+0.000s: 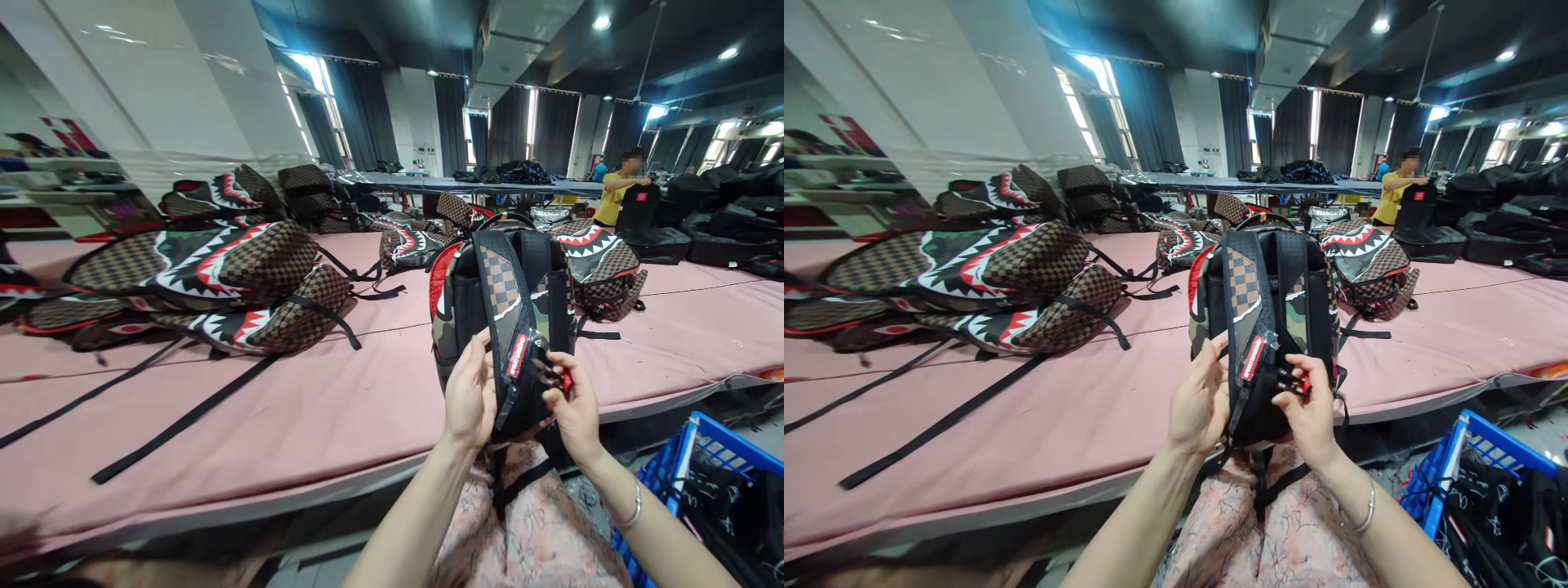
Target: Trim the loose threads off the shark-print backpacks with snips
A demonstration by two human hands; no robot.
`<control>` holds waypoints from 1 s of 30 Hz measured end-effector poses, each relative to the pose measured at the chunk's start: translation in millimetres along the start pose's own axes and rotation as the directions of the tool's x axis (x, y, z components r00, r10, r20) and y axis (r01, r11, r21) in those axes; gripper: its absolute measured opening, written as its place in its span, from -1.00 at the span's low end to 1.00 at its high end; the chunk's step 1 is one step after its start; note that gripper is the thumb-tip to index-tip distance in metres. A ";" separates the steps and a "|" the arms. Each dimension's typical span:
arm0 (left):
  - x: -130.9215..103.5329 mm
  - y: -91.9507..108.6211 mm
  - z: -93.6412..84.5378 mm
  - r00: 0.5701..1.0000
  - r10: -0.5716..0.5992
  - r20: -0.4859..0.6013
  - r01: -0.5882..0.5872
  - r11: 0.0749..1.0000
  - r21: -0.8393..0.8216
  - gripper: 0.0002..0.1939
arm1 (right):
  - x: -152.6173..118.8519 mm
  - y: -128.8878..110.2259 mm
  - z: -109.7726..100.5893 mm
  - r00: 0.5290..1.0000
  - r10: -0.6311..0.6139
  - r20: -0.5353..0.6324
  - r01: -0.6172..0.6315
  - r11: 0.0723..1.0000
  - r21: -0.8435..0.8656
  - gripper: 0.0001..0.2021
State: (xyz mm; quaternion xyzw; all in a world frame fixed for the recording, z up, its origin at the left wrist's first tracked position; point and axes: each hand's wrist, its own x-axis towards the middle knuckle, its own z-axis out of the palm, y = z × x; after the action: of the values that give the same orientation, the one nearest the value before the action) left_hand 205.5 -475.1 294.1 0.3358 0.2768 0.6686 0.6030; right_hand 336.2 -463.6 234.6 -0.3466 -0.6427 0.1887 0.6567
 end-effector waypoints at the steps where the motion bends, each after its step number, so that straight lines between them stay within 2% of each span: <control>1: -2.2 -1.5 -3.3 0.999 0.021 0.036 -0.023 0.998 0.058 -0.44 | 0.0 -1.6 5.3 0.994 0.087 0.068 -0.092 0.994 0.067 -0.72; 4: -9.3 -5.2 -18.8 0.980 0.152 0.128 -0.187 0.924 0.333 -0.36 | 1.2 -10.0 19.6 0.927 0.262 0.269 -0.316 0.931 0.182 -0.77; 5: -12.0 -6.1 -25.2 0.963 0.224 0.150 -0.268 0.858 0.438 -0.32 | 1.4 -12.9 22.8 0.906 0.299 0.300 -0.366 0.909 0.200 -0.76; 7: -18.2 -7.7 -37.9 0.905 0.371 0.206 -0.413 0.660 0.628 -0.29 | 0.9 -17.1 26.7 0.883 0.353 0.310 -0.428 0.876 0.221 -0.73; 9: -24.7 -9.5 -47.9 0.834 0.489 0.257 -0.489 0.438 0.754 -0.44 | -1.0 -18.7 29.0 0.878 0.366 0.308 -0.442 0.868 0.228 -0.69; 11: -29.9 -11.8 -54.6 0.763 0.579 0.287 -0.511 0.269 0.816 -0.75 | -3.8 -18.4 31.7 0.883 0.346 0.316 -0.427 0.873 0.236 -0.67; 12: -31.2 -12.9 -57.4 0.734 0.608 0.301 -0.514 0.208 0.832 -0.87 | -5.6 -17.7 33.6 0.887 0.335 0.318 -0.417 0.877 0.238 -0.67; 14: -30.4 -14.2 -64.3 0.704 0.640 0.310 -0.495 0.128 0.860 -0.91 | -10.0 -15.2 38.3 0.890 0.330 0.315 -0.405 0.889 0.214 -0.66; 16: -24.8 -12.0 -76.3 0.717 0.659 0.225 -0.410 0.139 0.901 -0.89 | -15.6 -10.7 43.1 0.889 0.343 0.304 -0.405 0.899 0.167 -0.65; 17: -20.7 -9.1 -84.9 0.725 0.678 0.123 -0.347 0.205 0.915 -0.87 | -18.8 -7.5 44.9 0.888 0.350 0.298 -0.404 0.904 0.143 -0.64; 20: -7.8 7.0 -118.1 0.712 0.658 -0.246 -0.178 0.507 0.843 -0.73 | -28.1 6.9 45.0 0.883 0.368 0.293 -0.411 0.906 0.101 -0.62; 21: -4.9 13.9 -129.9 0.714 0.625 -0.315 -0.138 0.567 0.812 -0.67 | -30.8 13.8 42.4 0.879 0.379 0.290 -0.419 0.903 0.091 -0.61; 22: -3.0 20.6 -140.9 0.727 0.595 -0.344 -0.091 0.579 0.810 -0.62 | -33.0 21.9 38.2 0.877 0.391 0.278 -0.427 0.901 0.078 -0.61; 23: -2.1 26.7 -150.9 0.742 0.579 -0.338 -0.033 0.536 0.844 -0.61 | -34.6 31.3 32.3 0.879 0.403 0.257 -0.430 0.901 0.061 -0.61; 25: -2.2 34.8 -167.0 0.776 0.572 -0.266 0.071 0.339 0.938 -0.63 | -36.0 54.6 15.9 0.887 0.425 0.182 -0.434 0.901 0.011 -0.61; 27: -1.9 35.3 -178.8 0.827 0.531 -0.182 0.103 0.175 0.979 -0.43 | -35.2 82.3 -4.5 0.884 0.458 0.089 -0.457 0.889 -0.040 -0.62; 28: -0.8 32.6 -183.5 0.860 0.485 -0.156 0.090 0.156 0.984 -0.31 | -34.3 96.8 -15.1 0.877 0.478 0.036 -0.476 0.878 -0.054 -0.61; 30: 3.2 21.7 -190.4 0.924 0.357 -0.135 0.060 0.213 0.975 -0.24 | -32.6 124.2 -34.9 0.851 0.521 -0.058 -0.524 0.849 -0.063 -0.58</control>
State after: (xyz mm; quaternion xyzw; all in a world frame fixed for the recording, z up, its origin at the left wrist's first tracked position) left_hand 42.8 -467.9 193.0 0.5434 0.6934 0.4523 0.1387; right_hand 391.5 -408.2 127.1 -0.5367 -0.5183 0.3287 0.5791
